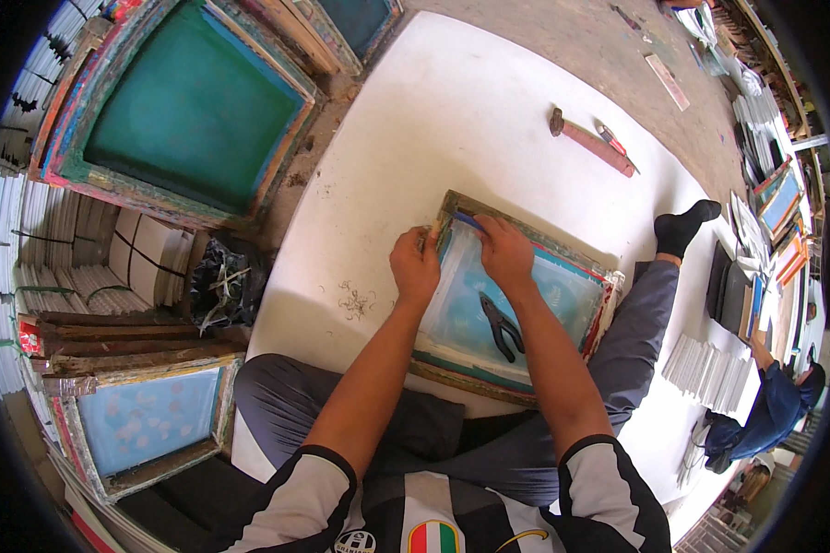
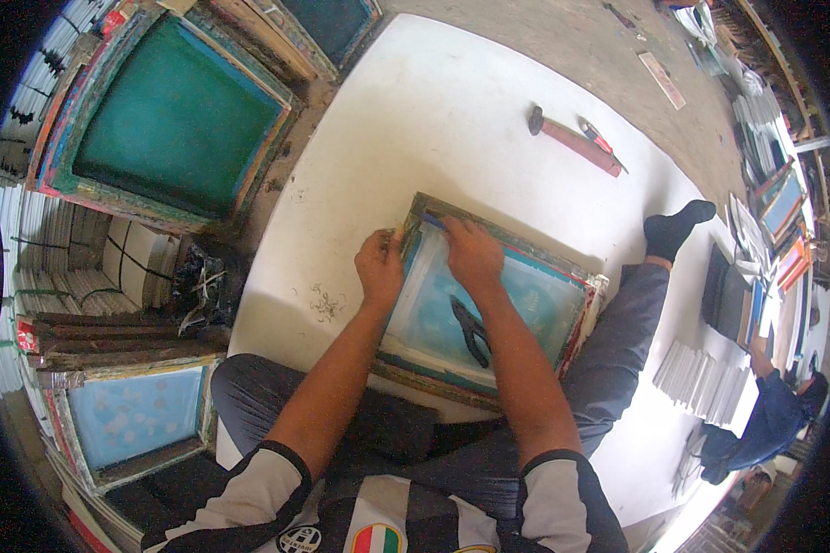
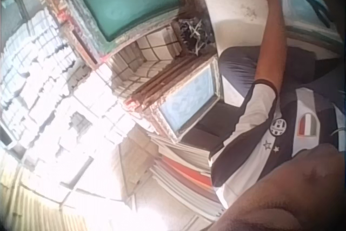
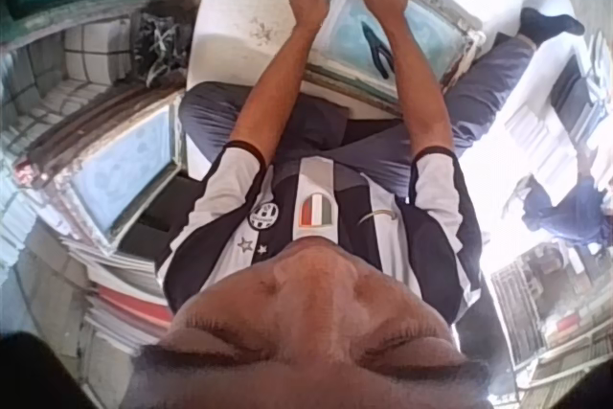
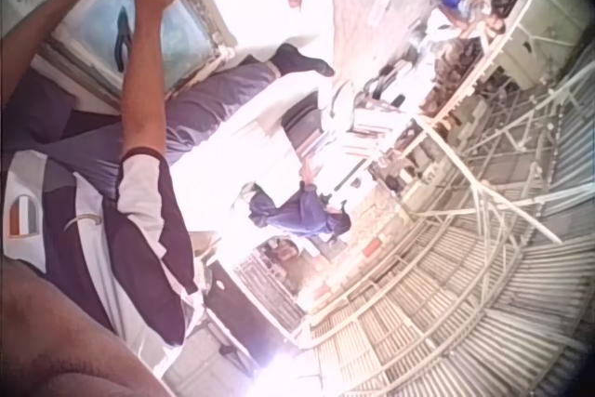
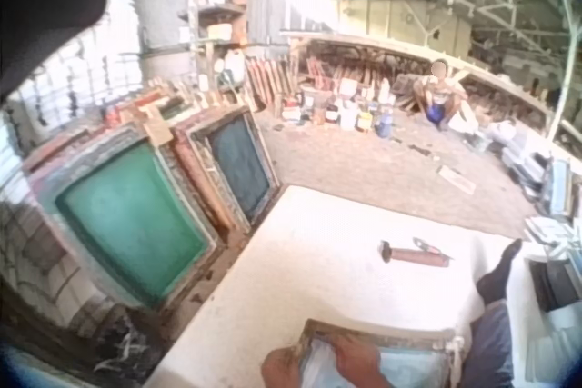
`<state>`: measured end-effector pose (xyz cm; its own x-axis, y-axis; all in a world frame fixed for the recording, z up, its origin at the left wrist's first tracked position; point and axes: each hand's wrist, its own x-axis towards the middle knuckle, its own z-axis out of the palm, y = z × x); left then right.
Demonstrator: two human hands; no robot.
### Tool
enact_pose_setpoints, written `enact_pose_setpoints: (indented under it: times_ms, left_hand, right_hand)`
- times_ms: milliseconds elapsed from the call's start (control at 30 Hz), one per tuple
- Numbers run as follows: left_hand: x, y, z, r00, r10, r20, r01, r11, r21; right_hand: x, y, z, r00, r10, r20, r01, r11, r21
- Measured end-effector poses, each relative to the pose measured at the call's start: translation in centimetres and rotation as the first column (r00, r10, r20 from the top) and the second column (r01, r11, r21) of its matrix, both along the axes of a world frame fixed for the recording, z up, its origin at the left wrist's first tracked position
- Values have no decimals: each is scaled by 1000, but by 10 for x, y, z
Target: The person sits on the floor and cleans the edges of a screen printing frame using a blue scraper and a red screwdriver. They scrape off dried paint or residue from the wooden frame and mesh, occasionally picking up debris and discarding it. The person works on multiple frames, moving them aside after cleaning.
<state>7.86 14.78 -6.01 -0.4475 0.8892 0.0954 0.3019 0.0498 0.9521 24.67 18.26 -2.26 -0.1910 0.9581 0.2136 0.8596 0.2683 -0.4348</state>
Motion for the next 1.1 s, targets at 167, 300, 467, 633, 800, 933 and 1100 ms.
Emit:
enact_pose_setpoints:
  times_ms: [167, 300, 467, 633, 800, 933, 1100]
  left_hand:
    - [4, -1, 4, 992, -6, -128, 16, 997, 77]
    - [-1, 0, -6, 996, 16, 90, -16, 1000, -4]
    - [0, -1, 3, 992, 20, 127, -15, 999, -37]
    - [2, -1, 14, 982, 30, 187, -21, 998, -52]
    - [-3, 1, 5, 963, 81, 257, -70, 996, -52]
    - [-1, 8, 6, 895, 137, 425, -116, 990, -75]
    - [-13, 10, -6, 770, 154, 619, -169, 985, -36]
  right_hand:
    - [4, -5, -11, 996, -37, -78, 38, 999, 9]
    - [2, -7, -16, 988, -44, -149, 43, 999, -12]
    - [-3, -16, -27, 955, -136, -265, 123, 990, -66]
    - [-3, -19, -17, 948, -226, -222, 171, 955, -242]
    - [-10, -20, -9, 934, -233, -270, 142, 938, -316]
    - [6, -16, -22, 786, -393, -477, 96, 840, -534]
    - [10, -32, -13, 837, -335, -433, 143, 897, -418]
